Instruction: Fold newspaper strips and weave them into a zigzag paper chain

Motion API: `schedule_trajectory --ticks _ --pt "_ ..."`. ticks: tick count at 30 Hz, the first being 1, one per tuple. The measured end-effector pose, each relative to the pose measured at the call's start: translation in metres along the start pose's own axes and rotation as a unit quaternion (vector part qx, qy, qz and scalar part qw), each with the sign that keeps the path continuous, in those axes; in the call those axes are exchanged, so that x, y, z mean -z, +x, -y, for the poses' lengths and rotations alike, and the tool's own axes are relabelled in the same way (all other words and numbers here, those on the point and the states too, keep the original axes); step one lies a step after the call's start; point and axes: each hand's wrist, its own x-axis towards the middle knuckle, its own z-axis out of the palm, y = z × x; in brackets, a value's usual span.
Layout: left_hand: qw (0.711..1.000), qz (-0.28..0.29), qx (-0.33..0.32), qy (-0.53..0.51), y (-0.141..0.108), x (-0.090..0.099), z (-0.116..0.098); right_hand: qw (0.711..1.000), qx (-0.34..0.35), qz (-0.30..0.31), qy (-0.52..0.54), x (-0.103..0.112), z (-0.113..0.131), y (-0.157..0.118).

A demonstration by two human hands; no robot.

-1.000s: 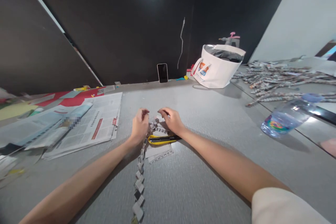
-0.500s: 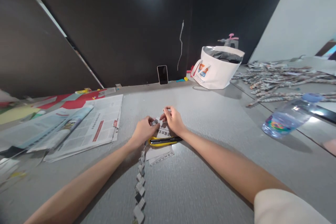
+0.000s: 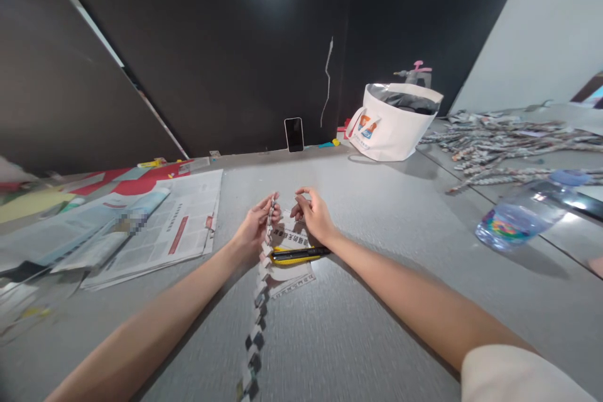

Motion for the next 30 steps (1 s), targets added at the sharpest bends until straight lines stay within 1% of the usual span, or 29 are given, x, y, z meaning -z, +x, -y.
schedule_trajectory --ticks 2,3,5,8,11,14,23,30 --pt "0.998 0.021 0.02 -0.065 0.0 -0.001 -0.004 1.0 -0.004 -0.001 0.01 -0.001 0.0 0.0" --pt "0.996 0.031 0.025 -0.079 0.0 -0.002 -0.005 1.0 -0.005 -0.002 0.016 -0.001 0.0 0.0" --pt "0.995 0.046 0.033 -0.08 -0.001 -0.003 -0.005 1.0 -0.007 0.002 0.026 -0.001 -0.001 0.0" --pt "0.996 0.054 0.044 -0.055 -0.002 -0.001 0.003 0.999 0.003 0.026 0.026 -0.001 -0.004 -0.001" --pt "0.997 0.045 0.043 -0.034 -0.001 0.004 0.012 0.999 0.009 0.041 0.026 0.0 -0.007 -0.002" --pt "0.998 0.043 0.036 -0.023 0.001 0.008 0.017 0.998 0.004 0.049 0.026 -0.001 -0.008 -0.001" --pt "0.998 0.025 0.043 -0.027 -0.003 0.005 0.014 0.999 0.008 0.05 0.004 0.001 -0.005 -0.001" --pt "0.999 0.01 0.025 -0.025 -0.002 0.003 0.017 0.996 0.055 0.03 -0.067 0.005 -0.004 -0.002"
